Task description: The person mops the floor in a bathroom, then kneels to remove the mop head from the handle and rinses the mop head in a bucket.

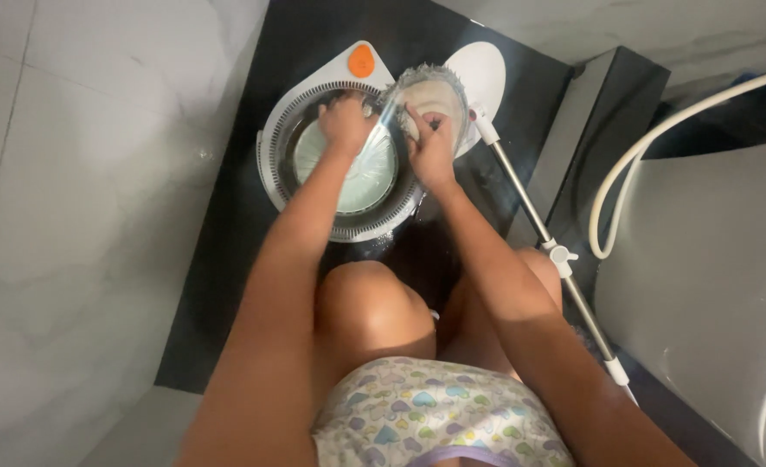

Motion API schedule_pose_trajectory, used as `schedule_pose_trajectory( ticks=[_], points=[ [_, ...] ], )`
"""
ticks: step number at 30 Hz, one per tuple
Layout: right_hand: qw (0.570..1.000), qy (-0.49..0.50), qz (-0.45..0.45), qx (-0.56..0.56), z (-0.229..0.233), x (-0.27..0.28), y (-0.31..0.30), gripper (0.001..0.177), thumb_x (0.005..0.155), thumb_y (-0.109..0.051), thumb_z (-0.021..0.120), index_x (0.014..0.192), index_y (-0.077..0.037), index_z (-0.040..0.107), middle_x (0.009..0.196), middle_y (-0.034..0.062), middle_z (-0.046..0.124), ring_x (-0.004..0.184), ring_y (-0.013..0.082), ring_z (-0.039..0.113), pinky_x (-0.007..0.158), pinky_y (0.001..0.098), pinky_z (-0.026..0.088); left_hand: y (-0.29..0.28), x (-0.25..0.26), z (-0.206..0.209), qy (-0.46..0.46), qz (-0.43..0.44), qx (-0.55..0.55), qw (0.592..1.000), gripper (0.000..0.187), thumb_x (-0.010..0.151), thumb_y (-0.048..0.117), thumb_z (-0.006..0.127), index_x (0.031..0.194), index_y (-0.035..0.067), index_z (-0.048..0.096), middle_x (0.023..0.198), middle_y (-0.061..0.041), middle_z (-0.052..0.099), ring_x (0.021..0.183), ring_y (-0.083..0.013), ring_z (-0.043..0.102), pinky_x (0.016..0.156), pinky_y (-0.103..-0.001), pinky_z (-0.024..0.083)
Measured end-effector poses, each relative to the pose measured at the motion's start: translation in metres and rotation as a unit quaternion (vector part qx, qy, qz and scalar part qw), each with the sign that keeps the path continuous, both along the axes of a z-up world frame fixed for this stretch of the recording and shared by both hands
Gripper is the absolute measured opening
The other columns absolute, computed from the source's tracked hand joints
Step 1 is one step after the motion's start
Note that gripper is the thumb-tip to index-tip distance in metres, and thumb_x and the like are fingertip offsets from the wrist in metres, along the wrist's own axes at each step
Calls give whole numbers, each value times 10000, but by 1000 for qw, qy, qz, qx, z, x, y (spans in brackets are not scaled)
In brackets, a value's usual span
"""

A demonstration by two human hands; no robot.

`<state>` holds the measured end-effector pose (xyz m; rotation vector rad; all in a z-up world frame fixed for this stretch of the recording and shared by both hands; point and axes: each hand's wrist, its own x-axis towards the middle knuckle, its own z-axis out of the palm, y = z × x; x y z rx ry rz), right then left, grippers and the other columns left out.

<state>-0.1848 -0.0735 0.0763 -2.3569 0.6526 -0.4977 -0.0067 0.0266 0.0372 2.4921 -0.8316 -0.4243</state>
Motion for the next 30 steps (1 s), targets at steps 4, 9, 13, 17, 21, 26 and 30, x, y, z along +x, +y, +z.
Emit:
schedule_pose_trajectory(
  ticks=[4,9,13,17,21,26,30],
  points=[
    [998,5,-12,56,-18,-7,-11,470,896,-57,737,1354,-119,648,1262,197,526,1098,361,586,959,390,505,32,31,3,119,-35,-102,987,446,862,506,742,1057,106,756,977,-167,751,917,-362,709,847,-472,525],
    [998,-13,-19,63,-31,-11,-23,276,955,-145,743,1222,-81,717,1275,160,634,1213,363,593,1045,398,483,30,41,-16,147,32,-60,987,493,932,571,645,1042,111,784,973,-176,738,907,-370,701,821,-455,523],
    [994,-21,-34,100,-27,-13,-21,286,940,-183,738,1202,-71,713,1278,173,610,1178,345,614,1017,382,491,36,57,-55,108,32,-119,987,550,985,586,626,1119,71,765,1021,-181,733,945,-370,687,810,-447,499],
    [992,-18,-31,124,-23,-14,-23,269,964,-194,721,1204,-74,714,1322,157,606,1184,328,626,1020,367,490,40,65,-63,275,41,-125,953,592,964,596,582,1185,69,738,899,-126,744,767,-249,689,784,-357,537],
    [990,-13,-25,141,-23,-14,-25,257,970,-184,724,1196,-62,716,1304,150,608,1174,320,636,1023,364,490,43,64,-48,332,30,-134,933,604,941,605,609,1082,30,726,846,-84,722,704,-193,671,745,-322,543],
    [987,-15,-20,157,-27,-16,-28,230,974,-178,721,1175,-66,728,1322,142,611,1175,292,639,1017,352,499,42,59,-41,239,32,-54,969,717,994,677,567,911,-5,770,798,-137,725,761,-222,695,806,-317,509],
    [989,-25,-13,146,-30,-16,-28,243,973,-167,722,1192,-63,722,1313,145,614,1192,293,621,1038,360,485,44,56,-48,264,101,-58,958,723,918,700,585,921,-6,740,776,-130,737,748,-242,743,777,-333,537]
  ],
)
